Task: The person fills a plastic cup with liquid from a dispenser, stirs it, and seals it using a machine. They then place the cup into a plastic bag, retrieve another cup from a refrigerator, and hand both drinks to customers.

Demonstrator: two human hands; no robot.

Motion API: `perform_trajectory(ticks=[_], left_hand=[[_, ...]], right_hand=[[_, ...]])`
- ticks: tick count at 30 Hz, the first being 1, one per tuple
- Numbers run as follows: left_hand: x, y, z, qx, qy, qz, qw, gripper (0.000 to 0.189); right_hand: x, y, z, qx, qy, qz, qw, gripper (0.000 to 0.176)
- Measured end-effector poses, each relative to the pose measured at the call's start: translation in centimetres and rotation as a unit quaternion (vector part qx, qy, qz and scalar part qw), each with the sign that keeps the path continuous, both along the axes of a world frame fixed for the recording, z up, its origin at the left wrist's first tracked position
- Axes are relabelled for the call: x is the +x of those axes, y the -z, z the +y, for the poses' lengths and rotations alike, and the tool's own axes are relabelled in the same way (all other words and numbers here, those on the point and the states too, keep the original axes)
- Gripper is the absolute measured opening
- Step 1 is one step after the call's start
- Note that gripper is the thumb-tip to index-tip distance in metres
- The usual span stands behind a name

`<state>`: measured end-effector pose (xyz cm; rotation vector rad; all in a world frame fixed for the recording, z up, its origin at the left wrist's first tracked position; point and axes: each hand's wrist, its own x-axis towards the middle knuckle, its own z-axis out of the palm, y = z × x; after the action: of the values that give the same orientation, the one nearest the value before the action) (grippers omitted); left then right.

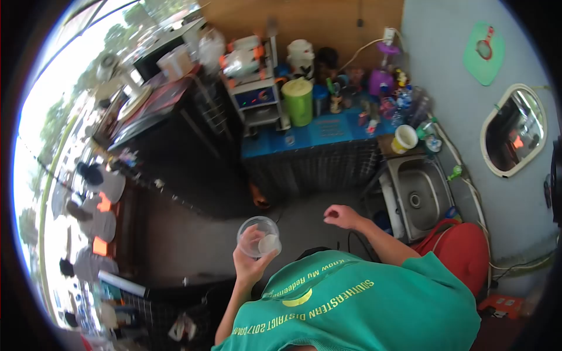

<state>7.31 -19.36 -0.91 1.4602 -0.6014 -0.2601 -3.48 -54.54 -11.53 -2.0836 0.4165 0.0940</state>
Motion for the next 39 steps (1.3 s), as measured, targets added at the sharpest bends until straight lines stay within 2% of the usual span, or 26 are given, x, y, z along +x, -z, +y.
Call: perform_trajectory(ticks=[2,4,5,7,8,10,11,13,14,15,17,18,19,21,23,25,27,29,32,34,35,37,39], left_hand=[[1.9,-1.8,-2.5,0.097,0.082,-0.037,0.991,0.077],[4.2,-0.3,-7.5,0.094,0.126,-0.04,0.987,0.076],[5.2,0.2,-9.7,0.1,0.158,-0.039,0.982,0.076],[6.8,-0.4,-13.5,0.132,0.165,-0.072,0.975,0.076],[7.8,-0.2,-15.2,0.114,0.185,-0.069,0.974,0.075],[10.5,0.5,-18.3,0.085,0.22,-0.036,0.971,0.069],[12.4,0.0,-20.0,0.083,0.224,-0.042,0.97,0.069],[16.1,-1.3,-23.0,0.147,0.242,-0.137,0.949,0.065],[18.2,-1.4,-24.4,0.179,0.265,-0.144,0.936,0.064],[20.4,-1.5,-26.4,0.18,0.27,-0.144,0.935,0.064],[24.2,-2.1,-30.5,0.153,0.32,-0.218,0.909,0.066],[26.2,-3.3,-32.6,0.155,0.367,-0.19,0.897,0.072],[28.5,-4.4,-34.7,0.152,0.369,-0.187,0.898,0.072],[33.1,-6.5,-39.1,0.282,0.397,-0.371,0.791,0.078],[36.8,-8.8,-44.2,0.378,0.321,-0.422,0.759,0.08],[41.2,-10.0,-50.5,0.275,0.257,-0.403,0.834,0.073],[45.0,-11.7,-57.6,0.257,0.183,-0.309,0.897,0.061],[48.6,-12.1,-63.9,0.277,0.062,-0.315,0.906,0.058],[53.0,-13.3,-71.0,0.302,-0.009,-0.292,0.908,0.059],[55.5,-14.4,-74.6,0.438,-0.066,-0.269,0.855,0.057],[56.9,-14.5,-76.4,0.441,-0.078,-0.267,0.853,0.057],[59.6,-13.6,-79.5,0.527,-0.082,-0.244,0.81,0.057],[61.4,-12.4,-81.3,0.533,-0.108,-0.238,0.805,0.061]], right_hand=[[1.2,-2.9,3.4,0.128,-0.048,-0.074,0.988,0.051],[2.9,-8.2,3.6,0.101,-0.093,-0.172,0.976,0.072],[3.7,-9.9,3.6,0.098,-0.086,-0.17,0.977,0.072],[5.8,-11.9,3.3,0.141,-0.079,-0.304,0.939,0.088],[7.1,-11.6,2.8,0.138,-0.074,-0.305,0.939,0.088],[10.0,-10.5,1.4,0.236,-0.028,-0.322,0.917,0.092],[11.8,-10.2,0.2,0.231,-0.027,-0.327,0.916,0.092],[14.9,-9.2,-1.5,0.339,0.044,-0.31,0.887,0.085],[16.7,-8.6,-2.7,0.324,0.064,-0.323,0.887,0.077],[18.6,-8.3,-4.2,0.323,0.07,-0.324,0.886,0.077],[21.6,-8.3,-7.2,0.311,0.13,-0.332,0.881,0.073],[23.0,-8.8,-8.9,0.275,0.153,-0.345,0.884,0.071],[24.2,-9.4,-10.7,0.272,0.156,-0.342,0.886,0.071],[26.3,-10.7,-14.4,0.256,0.198,-0.359,0.876,0.071],[28.8,-9.2,-18.9,0.227,0.232,-0.351,0.878,0.072],[31.7,-8.4,-23.3,0.239,0.301,-0.361,0.85,0.074],[34.5,-8.0,-27.2,0.218,0.3,-0.347,0.862,0.075],[37.5,-7.0,-30.9,0.201,0.291,-0.325,0.877,0.076],[42.2,-4.0,-36.0,0.183,0.223,-0.333,0.897,0.079],[45.8,-1.6,-39.3,0.132,0.214,-0.353,0.901,0.083],[46.7,-2.1,-40.5,0.138,0.202,-0.355,0.902,0.083],[48.2,-3.4,-42.0,0.098,0.208,-0.27,0.935,0.082],[50.0,-3.6,-43.8,0.113,0.198,-0.273,0.935,0.084]])
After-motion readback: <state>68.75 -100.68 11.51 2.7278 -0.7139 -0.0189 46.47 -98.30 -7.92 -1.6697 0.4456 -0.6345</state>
